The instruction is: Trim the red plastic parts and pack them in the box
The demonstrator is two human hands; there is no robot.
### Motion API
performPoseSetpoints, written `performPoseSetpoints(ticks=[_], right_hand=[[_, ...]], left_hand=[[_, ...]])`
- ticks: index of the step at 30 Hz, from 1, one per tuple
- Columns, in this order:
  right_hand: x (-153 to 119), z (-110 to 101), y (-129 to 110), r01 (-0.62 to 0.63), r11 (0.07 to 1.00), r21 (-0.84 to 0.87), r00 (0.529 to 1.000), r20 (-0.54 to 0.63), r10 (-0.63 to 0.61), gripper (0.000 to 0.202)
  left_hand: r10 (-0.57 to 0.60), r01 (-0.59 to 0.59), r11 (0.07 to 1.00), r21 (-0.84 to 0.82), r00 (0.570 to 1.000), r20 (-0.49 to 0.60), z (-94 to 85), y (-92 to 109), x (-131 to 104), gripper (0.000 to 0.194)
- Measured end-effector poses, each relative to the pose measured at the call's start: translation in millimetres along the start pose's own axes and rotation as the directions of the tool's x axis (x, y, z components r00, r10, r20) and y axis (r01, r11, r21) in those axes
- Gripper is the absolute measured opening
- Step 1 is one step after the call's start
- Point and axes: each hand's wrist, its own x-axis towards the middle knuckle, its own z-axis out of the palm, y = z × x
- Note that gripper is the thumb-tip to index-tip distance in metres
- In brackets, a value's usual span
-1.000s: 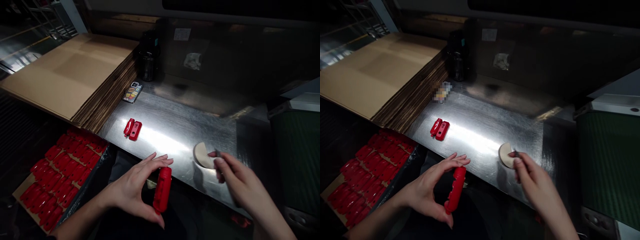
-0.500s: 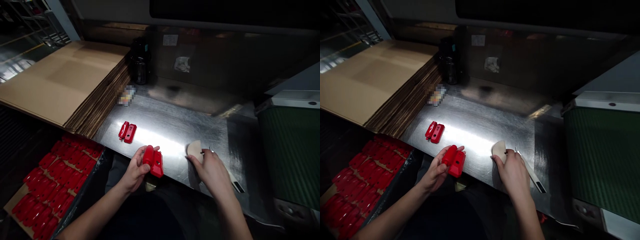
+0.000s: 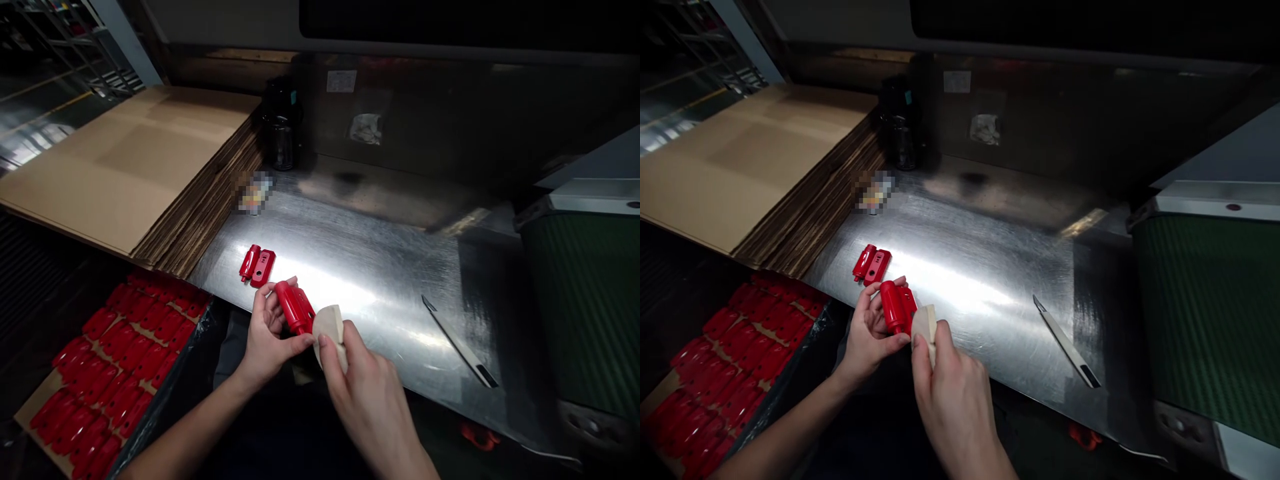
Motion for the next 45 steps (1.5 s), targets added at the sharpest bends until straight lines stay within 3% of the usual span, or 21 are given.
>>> performPoseSetpoints(ticks=[16, 19, 22, 25, 29, 31, 33, 34, 36, 38, 39, 40, 42, 45], right_hand=[[0.5, 7.3, -10.1, 0.075, 0.996, -0.039, 0.995, -0.056, -0.077, 0.033], [2.6, 8.6, -10.4, 0.031, 0.997, -0.071, 0.999, 0.032, -0.029, 0.032], [13.6, 5.2, 5.4, -0.127, 0.978, -0.168, 0.981, 0.125, 0.148, 0.029], [28.2, -7.1, 39.1, -0.262, 0.943, -0.206, 0.949, 0.125, 0.291, 0.033], [30.3, -26.4, 76.2, -0.379, 0.898, -0.226, 0.923, -0.024, 0.383, 0.049], [21.6, -27.8, 77.3, -0.433, 0.887, -0.158, 0.901, -0.1, 0.422, 0.059], [10.4, -19.9, 66.0, -0.446, 0.894, 0.046, 0.895, 0.031, 0.445, 0.063], [5.4, -12.8, 57.2, -0.458, 0.862, 0.216, 0.887, 0.172, 0.428, 0.065], [-0.6, 4.5, 38.7, -0.536, 0.63, 0.562, 0.834, 0.47, 0.29, 0.068], [1.1, 21.2, 25.2, -0.612, 0.345, 0.712, 0.785, 0.6, 0.154, 0.064], [5.1, 28.1, 21.7, -0.629, 0.265, 0.731, 0.774, 0.619, 0.133, 0.062], [11.0, 33.9, 20.4, -0.628, 0.242, 0.74, 0.777, 0.616, 0.134, 0.061], [26.8, 43.1, 21.8, -0.589, 0.307, 0.748, 0.807, 0.564, 0.174, 0.062], [53.9, 52.2, 22.6, -0.514, 0.436, 0.739, 0.853, 0.492, 0.174, 0.059]], left_hand=[[0.028, -0.026, 0.999, 0.031, 0.999, -0.038, -6.8, 4.1, 2.0, 0.097], [0.014, -0.014, 1.0, 0.003, 0.999, -0.038, -6.1, 4.5, 2.4, 0.096], [-0.01, 0.008, 0.998, -0.061, 1.0, -0.02, -5.5, 6.9, 1.1, 0.094], [-0.064, 0.07, 0.987, -0.146, 0.997, 0.044, -5.8, 12.5, -1.3, 0.096], [-0.138, 0.163, 0.957, -0.239, 0.983, 0.12, -8.3, 17.8, -3.5, 0.092], [-0.178, 0.212, 0.933, -0.292, 0.974, 0.141, -9.2, 16.5, -3.6, 0.09], [-0.215, 0.264, 0.917, -0.3, 0.959, 0.186, -9.3, 12.3, -2.7, 0.09], [-0.229, 0.286, 0.917, -0.28, 0.949, 0.218, -9.3, 9.6, -1.8, 0.091], [-0.253, 0.314, 0.928, -0.202, 0.927, 0.278, -10.4, 3.9, 0.7, 0.093], [-0.268, 0.311, 0.944, -0.111, 0.918, 0.292, -14.8, -0.6, 3.0, 0.098], [-0.263, 0.29, 0.955, -0.06, 0.926, 0.272, -18.9, -2.1, 3.6, 0.101], [-0.246, 0.252, 0.968, 0.0, 0.941, 0.232, -24.2, -2.9, 3.5, 0.103], [-0.16, 0.146, 0.979, 0.139, 0.982, 0.098, -38.2, -2.7, 1.4, 0.102], [0.007, 0.03, 0.945, 0.326, 0.994, -0.11, -62.1, 0.3, -5.0, 0.072]])
